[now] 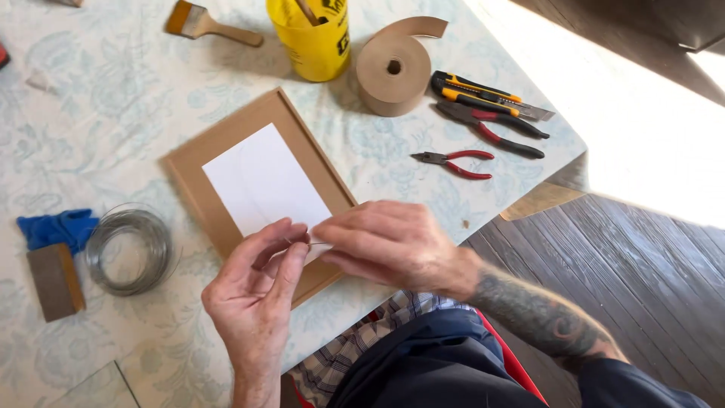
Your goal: Attaching a hanging wire to a picture frame using pliers and wire
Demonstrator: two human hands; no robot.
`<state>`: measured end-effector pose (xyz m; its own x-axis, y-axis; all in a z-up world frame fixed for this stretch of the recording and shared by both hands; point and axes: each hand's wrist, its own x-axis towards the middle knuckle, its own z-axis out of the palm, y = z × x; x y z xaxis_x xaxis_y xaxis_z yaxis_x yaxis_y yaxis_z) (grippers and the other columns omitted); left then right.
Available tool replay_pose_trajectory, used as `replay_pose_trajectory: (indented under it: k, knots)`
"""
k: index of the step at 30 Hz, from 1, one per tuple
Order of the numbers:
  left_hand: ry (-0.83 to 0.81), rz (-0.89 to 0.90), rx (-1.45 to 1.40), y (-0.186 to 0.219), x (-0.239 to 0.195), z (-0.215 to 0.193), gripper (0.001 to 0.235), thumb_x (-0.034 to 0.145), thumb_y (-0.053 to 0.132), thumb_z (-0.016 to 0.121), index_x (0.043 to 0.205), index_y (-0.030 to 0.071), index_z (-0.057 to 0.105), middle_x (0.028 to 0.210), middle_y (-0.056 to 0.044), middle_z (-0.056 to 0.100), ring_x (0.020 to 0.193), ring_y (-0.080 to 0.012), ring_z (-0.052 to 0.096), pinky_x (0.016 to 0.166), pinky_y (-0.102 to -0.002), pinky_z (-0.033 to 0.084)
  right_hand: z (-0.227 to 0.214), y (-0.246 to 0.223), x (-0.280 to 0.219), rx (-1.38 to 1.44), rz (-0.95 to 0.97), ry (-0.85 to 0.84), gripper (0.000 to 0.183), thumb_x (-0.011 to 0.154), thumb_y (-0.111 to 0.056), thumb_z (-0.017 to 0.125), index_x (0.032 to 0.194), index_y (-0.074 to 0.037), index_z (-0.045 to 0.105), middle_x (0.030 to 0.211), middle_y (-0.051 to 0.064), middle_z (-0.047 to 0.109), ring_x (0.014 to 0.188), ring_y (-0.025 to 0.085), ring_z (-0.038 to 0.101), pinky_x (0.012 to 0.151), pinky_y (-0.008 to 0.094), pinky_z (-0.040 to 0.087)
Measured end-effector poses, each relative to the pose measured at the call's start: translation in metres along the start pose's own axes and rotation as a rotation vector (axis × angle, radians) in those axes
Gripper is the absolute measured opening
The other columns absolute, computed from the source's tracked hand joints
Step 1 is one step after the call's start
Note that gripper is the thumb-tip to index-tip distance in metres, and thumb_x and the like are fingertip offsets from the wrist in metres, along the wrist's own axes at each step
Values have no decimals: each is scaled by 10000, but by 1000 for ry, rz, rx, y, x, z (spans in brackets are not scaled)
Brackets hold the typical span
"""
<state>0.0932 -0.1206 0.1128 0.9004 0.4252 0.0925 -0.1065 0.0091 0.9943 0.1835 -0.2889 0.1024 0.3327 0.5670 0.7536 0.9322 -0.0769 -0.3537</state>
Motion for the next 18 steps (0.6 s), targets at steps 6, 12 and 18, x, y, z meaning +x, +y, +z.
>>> replay_pose_trajectory:
  k: [6,12,18]
  knots:
    - [-30,9,46,-11,6,-5,217,900,-70,712,1115,-81,686,972,-159,729,879,-223,757,892,-287,665,-77,90,-78,-412,499,-437,160,962,-150,737,1108,-98,778,1051,92,765,913,225,691,750,361,584]
    - [-102,43,108,-13,5,-3,206,878,-111,725,1078,-75,692,1019,-133,743,865,-207,784,881,-264,657,-107,109,-95,-550,626,-400,369,965,-299,748,1204,-19,715,1196,184,720,1103,303,675,932,439,555]
    - [-170,31,54,-1,9,-1,269,899,-63,699,1166,-81,678,1032,-174,767,826,-230,802,827,-289,693,-103,102,-101,-509,691,-625,510,917,-452,691,1352,-185,679,1275,133,663,1114,307,622,919,467,507]
